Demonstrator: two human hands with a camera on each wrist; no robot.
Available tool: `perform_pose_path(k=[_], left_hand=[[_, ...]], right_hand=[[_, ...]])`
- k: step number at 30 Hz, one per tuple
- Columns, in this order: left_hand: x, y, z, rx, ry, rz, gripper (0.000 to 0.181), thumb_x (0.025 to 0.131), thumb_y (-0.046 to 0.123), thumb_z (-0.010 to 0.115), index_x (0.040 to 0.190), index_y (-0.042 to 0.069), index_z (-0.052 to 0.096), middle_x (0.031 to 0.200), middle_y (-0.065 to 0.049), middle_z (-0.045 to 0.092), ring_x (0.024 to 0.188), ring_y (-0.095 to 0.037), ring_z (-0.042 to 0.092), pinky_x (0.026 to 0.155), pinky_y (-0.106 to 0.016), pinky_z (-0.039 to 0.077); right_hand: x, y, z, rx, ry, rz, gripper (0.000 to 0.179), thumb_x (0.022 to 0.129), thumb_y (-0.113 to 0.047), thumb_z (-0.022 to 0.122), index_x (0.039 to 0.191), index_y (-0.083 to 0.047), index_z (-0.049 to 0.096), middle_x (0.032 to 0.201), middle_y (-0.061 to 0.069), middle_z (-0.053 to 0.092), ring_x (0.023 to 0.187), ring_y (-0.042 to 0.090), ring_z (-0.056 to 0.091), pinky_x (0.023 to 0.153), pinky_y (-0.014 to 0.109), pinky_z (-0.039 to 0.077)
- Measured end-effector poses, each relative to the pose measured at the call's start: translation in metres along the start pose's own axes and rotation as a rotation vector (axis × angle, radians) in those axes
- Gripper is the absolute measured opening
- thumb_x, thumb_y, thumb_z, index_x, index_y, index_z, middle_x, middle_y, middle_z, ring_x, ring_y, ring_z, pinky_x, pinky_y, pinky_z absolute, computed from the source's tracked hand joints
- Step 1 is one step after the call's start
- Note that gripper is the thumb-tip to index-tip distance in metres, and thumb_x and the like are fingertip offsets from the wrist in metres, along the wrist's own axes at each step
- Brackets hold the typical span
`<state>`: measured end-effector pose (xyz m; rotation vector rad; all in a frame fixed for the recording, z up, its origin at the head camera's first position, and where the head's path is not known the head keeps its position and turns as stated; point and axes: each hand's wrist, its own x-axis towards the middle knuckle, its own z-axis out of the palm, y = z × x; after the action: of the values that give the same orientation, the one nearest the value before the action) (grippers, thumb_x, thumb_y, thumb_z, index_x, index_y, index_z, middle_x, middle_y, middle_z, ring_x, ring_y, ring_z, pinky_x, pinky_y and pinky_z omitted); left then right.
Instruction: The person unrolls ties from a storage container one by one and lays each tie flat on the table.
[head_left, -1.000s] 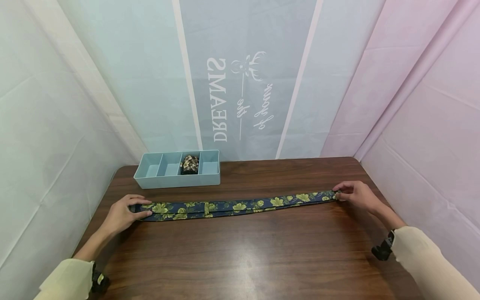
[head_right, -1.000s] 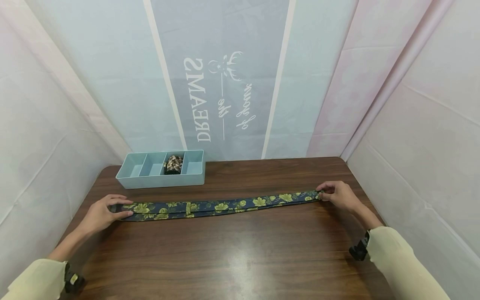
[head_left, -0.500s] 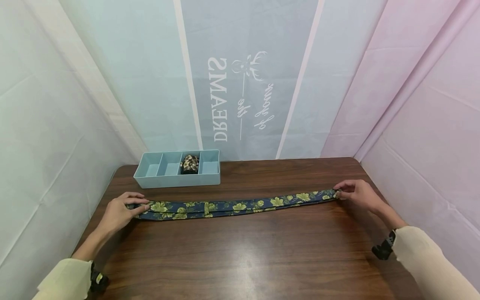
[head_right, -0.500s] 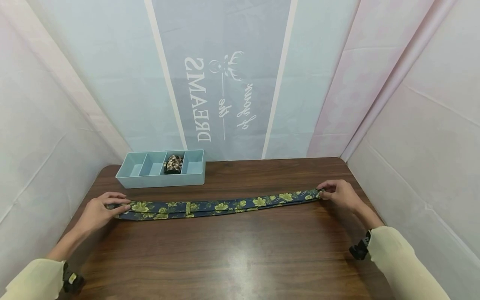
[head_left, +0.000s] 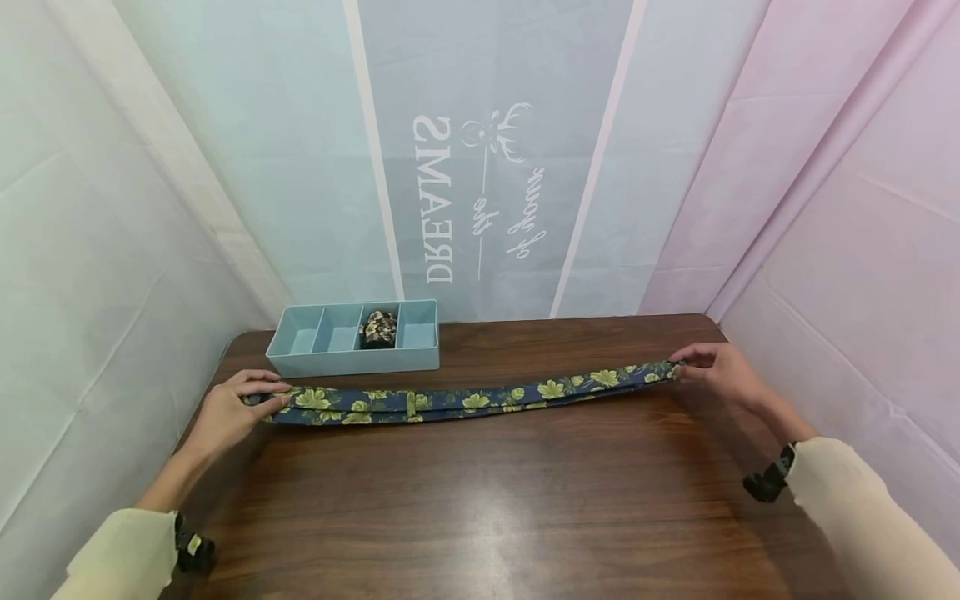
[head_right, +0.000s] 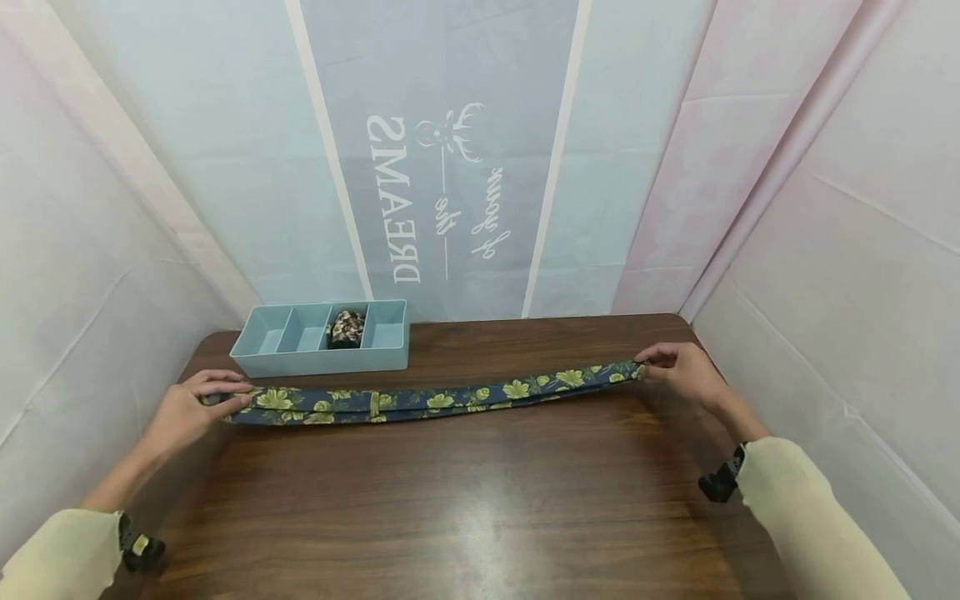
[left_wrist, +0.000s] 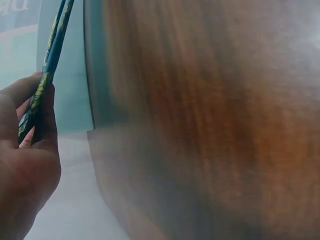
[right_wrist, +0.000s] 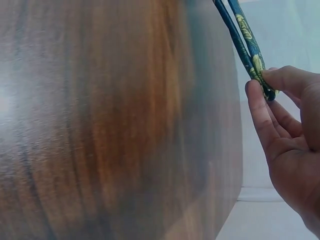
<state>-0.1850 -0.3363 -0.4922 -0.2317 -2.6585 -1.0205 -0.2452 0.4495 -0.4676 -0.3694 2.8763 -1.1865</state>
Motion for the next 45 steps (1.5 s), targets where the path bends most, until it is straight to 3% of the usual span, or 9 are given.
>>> perform_pose_path(k=[4,9,13,21,26,36,45], left_hand=[[0.007,0.003,-0.003,0.002,0.009,0.002,0.018,0.094,0.020,0.084,0.107,0.008,0.085,0.124,-0.013,0.067,0.109,0.007,0.048,0.077,-0.013,0.044],[0.014,0.007,-0.004,-0.008,0.027,-0.004,0.018,0.093,0.017,0.085,0.106,0.005,0.084,0.123,-0.015,0.067,0.115,-0.024,0.056,0.083,-0.020,0.042],[0.018,0.008,-0.004,-0.003,0.024,-0.025,0.020,0.093,0.018,0.085,0.108,0.004,0.084,0.126,-0.018,0.066,0.119,-0.034,0.056,0.088,-0.027,0.040],[0.021,0.006,0.002,-0.022,0.029,-0.072,0.023,0.094,0.016,0.083,0.109,-0.002,0.082,0.132,-0.026,0.061,0.127,-0.047,0.052,0.100,-0.067,0.040],[0.020,0.003,0.006,-0.029,0.039,-0.094,0.025,0.094,0.016,0.083,0.110,-0.004,0.081,0.133,-0.026,0.059,0.128,-0.048,0.050,0.102,-0.069,0.039],[0.019,-0.007,0.019,0.026,0.059,-0.105,0.025,0.095,0.015,0.082,0.111,-0.003,0.081,0.127,-0.024,0.057,0.123,-0.047,0.052,0.102,-0.068,0.040],[0.021,-0.011,0.028,0.053,0.046,-0.135,0.026,0.095,0.016,0.082,0.112,-0.004,0.081,0.124,-0.028,0.057,0.119,-0.048,0.053,0.101,-0.070,0.040]], right_hand=[[0.005,-0.005,-0.004,-0.016,-0.004,0.053,0.023,0.101,-0.011,0.074,0.121,0.002,0.074,0.106,0.019,0.078,0.086,0.022,0.076,0.066,0.036,0.061],[0.011,-0.009,-0.007,-0.009,-0.004,0.089,0.024,0.102,-0.013,0.073,0.122,0.001,0.073,0.105,0.017,0.078,0.086,0.023,0.074,0.061,0.038,0.059],[0.015,-0.010,-0.008,-0.009,0.008,0.072,0.023,0.102,-0.011,0.073,0.121,0.002,0.073,0.106,0.018,0.077,0.088,0.019,0.075,0.065,0.036,0.061],[0.022,-0.013,-0.007,-0.034,0.030,0.058,0.028,0.101,-0.017,0.076,0.121,0.001,0.074,0.108,0.020,0.076,0.088,0.010,0.073,0.076,0.032,0.062],[0.025,-0.013,-0.003,-0.029,0.031,0.074,0.027,0.100,-0.016,0.076,0.121,0.001,0.075,0.110,0.020,0.076,0.087,0.004,0.070,0.075,0.031,0.060],[0.028,-0.003,0.009,0.045,-0.002,0.107,0.026,0.101,-0.004,0.071,0.125,0.008,0.071,0.116,0.028,0.074,0.088,0.009,0.075,0.077,0.038,0.064],[0.032,0.005,0.017,0.028,-0.007,0.111,0.025,0.101,-0.003,0.071,0.124,0.007,0.071,0.118,0.028,0.073,0.088,0.007,0.073,0.078,0.031,0.064]])
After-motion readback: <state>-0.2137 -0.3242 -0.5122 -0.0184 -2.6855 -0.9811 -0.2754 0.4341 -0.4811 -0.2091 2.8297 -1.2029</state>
